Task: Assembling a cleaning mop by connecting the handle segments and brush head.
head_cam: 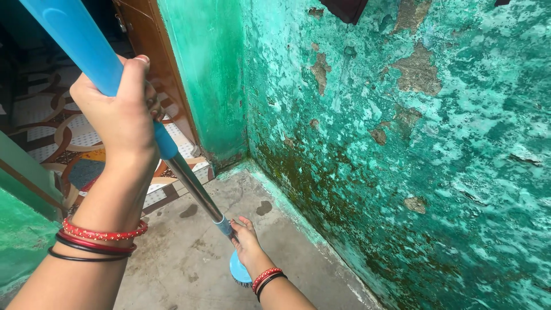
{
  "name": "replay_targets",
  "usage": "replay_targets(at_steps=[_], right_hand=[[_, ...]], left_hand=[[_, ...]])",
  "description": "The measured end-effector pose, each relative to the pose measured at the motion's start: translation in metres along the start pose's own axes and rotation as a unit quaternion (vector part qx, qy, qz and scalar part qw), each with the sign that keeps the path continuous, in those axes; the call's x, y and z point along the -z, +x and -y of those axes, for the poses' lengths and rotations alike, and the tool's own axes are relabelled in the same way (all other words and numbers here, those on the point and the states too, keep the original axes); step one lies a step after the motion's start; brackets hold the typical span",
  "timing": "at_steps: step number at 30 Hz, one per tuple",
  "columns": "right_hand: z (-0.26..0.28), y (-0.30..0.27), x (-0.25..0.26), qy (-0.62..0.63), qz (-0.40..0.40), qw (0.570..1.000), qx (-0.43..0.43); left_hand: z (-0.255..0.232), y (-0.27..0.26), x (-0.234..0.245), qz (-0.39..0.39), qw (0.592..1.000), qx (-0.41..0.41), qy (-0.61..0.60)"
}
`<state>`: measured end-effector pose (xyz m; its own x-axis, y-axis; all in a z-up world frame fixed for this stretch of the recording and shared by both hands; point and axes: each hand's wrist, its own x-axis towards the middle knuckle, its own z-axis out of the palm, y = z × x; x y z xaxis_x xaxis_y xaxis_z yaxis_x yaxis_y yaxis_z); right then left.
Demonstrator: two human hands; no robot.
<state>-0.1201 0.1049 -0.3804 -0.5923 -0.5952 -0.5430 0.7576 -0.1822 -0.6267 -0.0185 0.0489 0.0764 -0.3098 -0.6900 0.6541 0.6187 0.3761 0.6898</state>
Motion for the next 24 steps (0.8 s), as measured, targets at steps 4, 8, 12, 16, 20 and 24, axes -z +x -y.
replay_targets(at_steps=[4, 8, 12, 16, 20, 24], right_hand=[[-0.024, 0.033, 0.013, -0.002, 0.065, 0.987, 0.149], [0.014, -0.054, -0.023, -0.054, 0.047, 0.994, 0.084], [-0.019, -0.032, -0.007, -0.225, 0.167, 0.928, 0.245], [0.002, -0.076, -0.036, -0.432, 0.024, 0.864, 0.256], [0.001, -0.081, -0.044, -0.526, -0.026, 0.800, 0.288], [0.002, -0.079, -0.046, -0.585, -0.028, 0.756, 0.292]], left_hand=[[0.013, -0.003, 0.003, -0.007, 1.000, 0.005, 0.006], [0.023, -0.004, 0.012, -0.023, 0.999, -0.001, 0.028], [0.019, -0.010, 0.012, -0.018, 0.999, 0.008, 0.026], [0.019, -0.018, 0.009, -0.014, 1.000, 0.017, 0.020], [0.019, -0.020, 0.013, -0.005, 0.999, 0.016, 0.031], [0.018, -0.016, 0.019, 0.061, 0.996, 0.054, 0.044]])
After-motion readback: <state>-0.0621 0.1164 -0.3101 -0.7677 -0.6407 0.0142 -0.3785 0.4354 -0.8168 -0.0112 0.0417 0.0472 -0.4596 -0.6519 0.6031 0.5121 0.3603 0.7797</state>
